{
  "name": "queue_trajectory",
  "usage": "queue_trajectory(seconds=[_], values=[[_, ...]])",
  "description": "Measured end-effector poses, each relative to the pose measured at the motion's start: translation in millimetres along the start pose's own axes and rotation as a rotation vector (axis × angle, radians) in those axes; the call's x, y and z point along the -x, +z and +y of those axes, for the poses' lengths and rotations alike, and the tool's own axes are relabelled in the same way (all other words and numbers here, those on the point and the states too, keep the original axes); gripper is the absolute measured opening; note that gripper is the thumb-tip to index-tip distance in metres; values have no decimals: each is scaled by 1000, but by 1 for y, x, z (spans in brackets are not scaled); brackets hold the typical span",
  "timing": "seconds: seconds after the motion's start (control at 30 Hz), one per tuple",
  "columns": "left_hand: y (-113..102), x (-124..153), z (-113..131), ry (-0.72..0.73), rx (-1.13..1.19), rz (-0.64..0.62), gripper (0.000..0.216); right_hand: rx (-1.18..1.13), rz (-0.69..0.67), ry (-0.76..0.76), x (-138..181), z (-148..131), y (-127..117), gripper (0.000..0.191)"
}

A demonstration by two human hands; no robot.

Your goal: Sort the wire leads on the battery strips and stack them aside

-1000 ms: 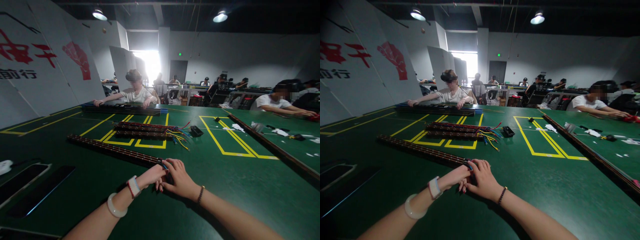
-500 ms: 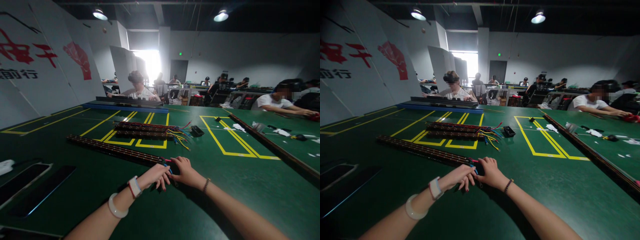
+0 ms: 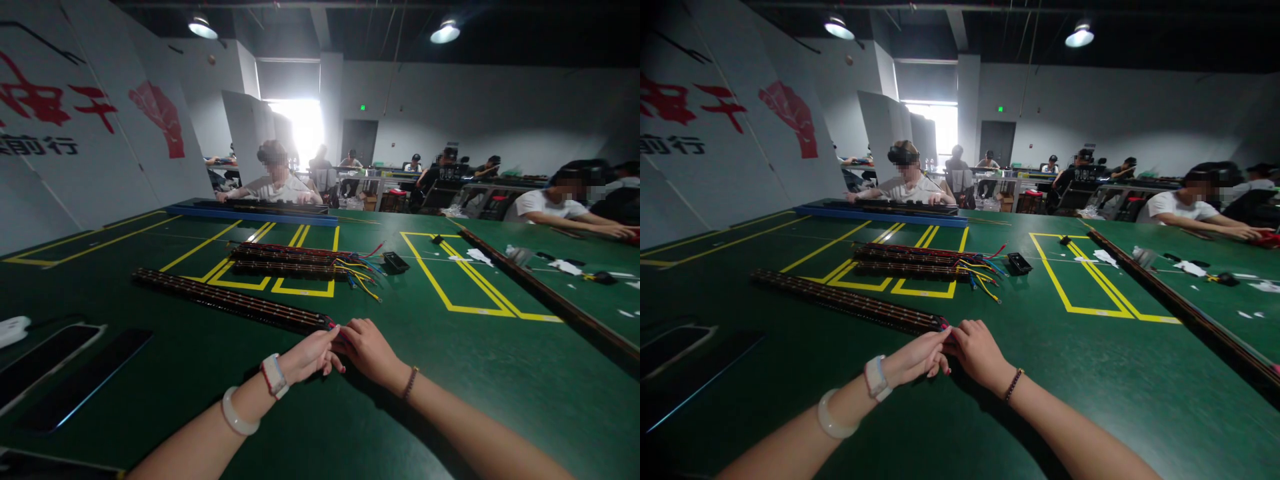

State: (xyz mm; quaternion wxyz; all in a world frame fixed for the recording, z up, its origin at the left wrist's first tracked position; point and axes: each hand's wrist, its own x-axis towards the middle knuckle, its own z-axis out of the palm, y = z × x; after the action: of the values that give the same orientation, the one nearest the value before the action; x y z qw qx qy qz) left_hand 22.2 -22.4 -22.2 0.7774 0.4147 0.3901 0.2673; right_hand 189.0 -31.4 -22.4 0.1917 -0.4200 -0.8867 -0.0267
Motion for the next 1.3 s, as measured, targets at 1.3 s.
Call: queue_trajectory(seconds=[1.3], values=[[4,5,-1,-9,-62,-51,36,187,31,-184,-12,51,12,34]])
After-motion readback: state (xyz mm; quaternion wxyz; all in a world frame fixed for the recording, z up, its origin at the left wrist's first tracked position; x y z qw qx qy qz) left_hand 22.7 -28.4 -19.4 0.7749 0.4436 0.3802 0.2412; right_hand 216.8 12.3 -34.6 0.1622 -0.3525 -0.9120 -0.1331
